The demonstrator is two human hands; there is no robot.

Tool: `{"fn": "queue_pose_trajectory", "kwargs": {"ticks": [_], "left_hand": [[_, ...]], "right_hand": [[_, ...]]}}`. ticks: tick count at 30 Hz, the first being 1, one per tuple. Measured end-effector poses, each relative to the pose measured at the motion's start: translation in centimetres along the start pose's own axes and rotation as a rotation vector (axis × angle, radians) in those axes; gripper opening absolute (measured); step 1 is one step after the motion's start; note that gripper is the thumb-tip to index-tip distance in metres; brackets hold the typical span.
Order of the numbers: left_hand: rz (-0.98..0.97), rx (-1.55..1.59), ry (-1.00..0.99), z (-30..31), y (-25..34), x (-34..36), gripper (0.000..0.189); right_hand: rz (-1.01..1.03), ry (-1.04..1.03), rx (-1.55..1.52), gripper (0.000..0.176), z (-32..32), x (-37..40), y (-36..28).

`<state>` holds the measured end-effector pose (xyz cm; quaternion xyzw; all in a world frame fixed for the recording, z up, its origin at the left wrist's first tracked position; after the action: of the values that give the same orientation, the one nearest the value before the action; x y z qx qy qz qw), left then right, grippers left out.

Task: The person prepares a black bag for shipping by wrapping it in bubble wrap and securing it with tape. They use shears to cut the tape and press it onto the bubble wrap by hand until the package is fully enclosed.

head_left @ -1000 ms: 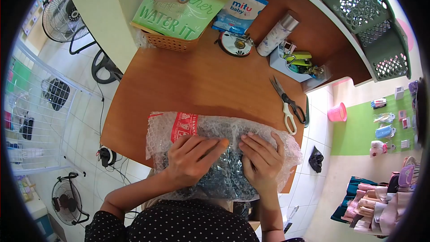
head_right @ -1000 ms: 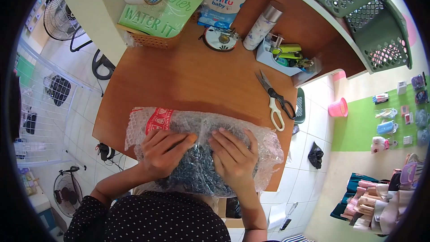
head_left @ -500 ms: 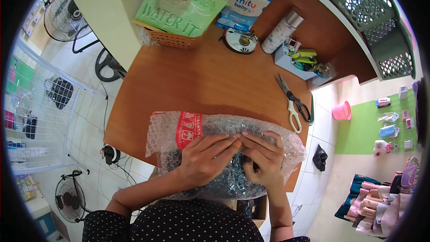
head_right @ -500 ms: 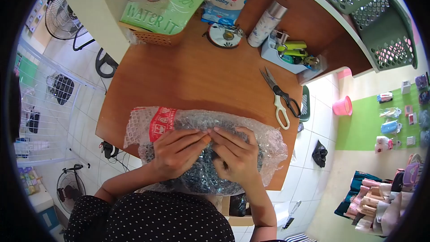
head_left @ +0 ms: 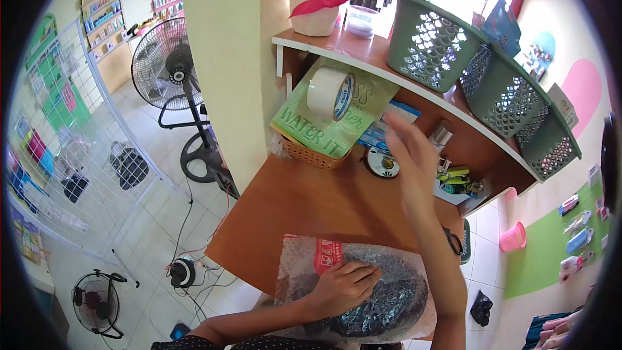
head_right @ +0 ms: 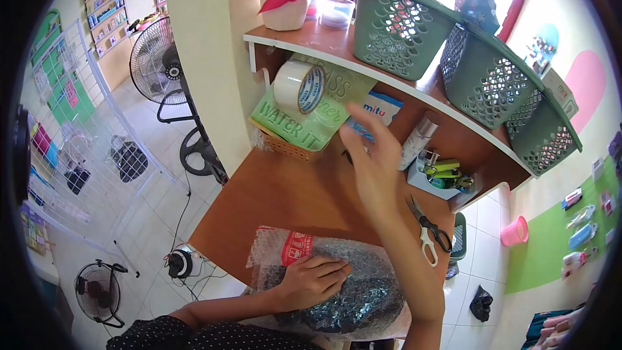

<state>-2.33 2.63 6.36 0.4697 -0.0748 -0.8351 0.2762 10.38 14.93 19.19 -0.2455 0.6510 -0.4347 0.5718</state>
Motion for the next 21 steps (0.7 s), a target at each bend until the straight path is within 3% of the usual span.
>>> {"fn": "queue_pose_trajectory", "kwargs": {"ticks": [2,5,8,12,15,17,20,21], "left_hand": [[-0.019,-0.005,-0.01,0.0,0.0,0.1,0.015],[-0.034,-0.048,-0.053,0.0,0.0,0.7,0.02],[0.019,-0.007,-0.132,0.5,0.1,0.8,0.03],[0.051,0.099,-0.162,0.7,0.1,1.2,0.038],[0.047,0.112,-0.146,0.8,0.0,1.1,0.039],[0.05,0.119,-0.144,0.8,0.0,1.2,0.038],[0.079,0.137,-0.164,0.6,-0.1,1.4,0.039],[0.079,0.139,-0.182,0.5,-0.2,1.4,0.04]], "right_hand": [[0.083,0.14,0.156,0.046,-3.5,-4.0,2.6],[0.195,0.227,0.053,0.044,-6.9,-7.9,4.1],[0.101,0.161,-0.053,0.037,-8.5,-9.7,5.3],[0.002,0.276,-0.176,0.027,-9.6,-9.1,4.7],[-0.18,0.302,-0.341,0.024,-10.2,-9.2,3.1],[-0.519,0.405,-0.378,0.024,-10.6,-9.5,0.9],[-0.64,0.442,-0.313,0.028,-10.8,-10.6,-1.6],[-0.646,0.319,-0.402,0.03,-10.4,-10.8,-1.5]]}}
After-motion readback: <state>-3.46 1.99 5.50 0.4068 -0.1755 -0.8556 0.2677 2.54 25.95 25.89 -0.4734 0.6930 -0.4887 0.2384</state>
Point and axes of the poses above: each hand's wrist, its own x-axis away from the middle knuckle, its own z-axis out of the back of the hand, y = z × x, the point moved 1 cm from there along -x, towards the middle knuckle, and after that the axes turned 5 degrees about y, right-handed, at the moved point
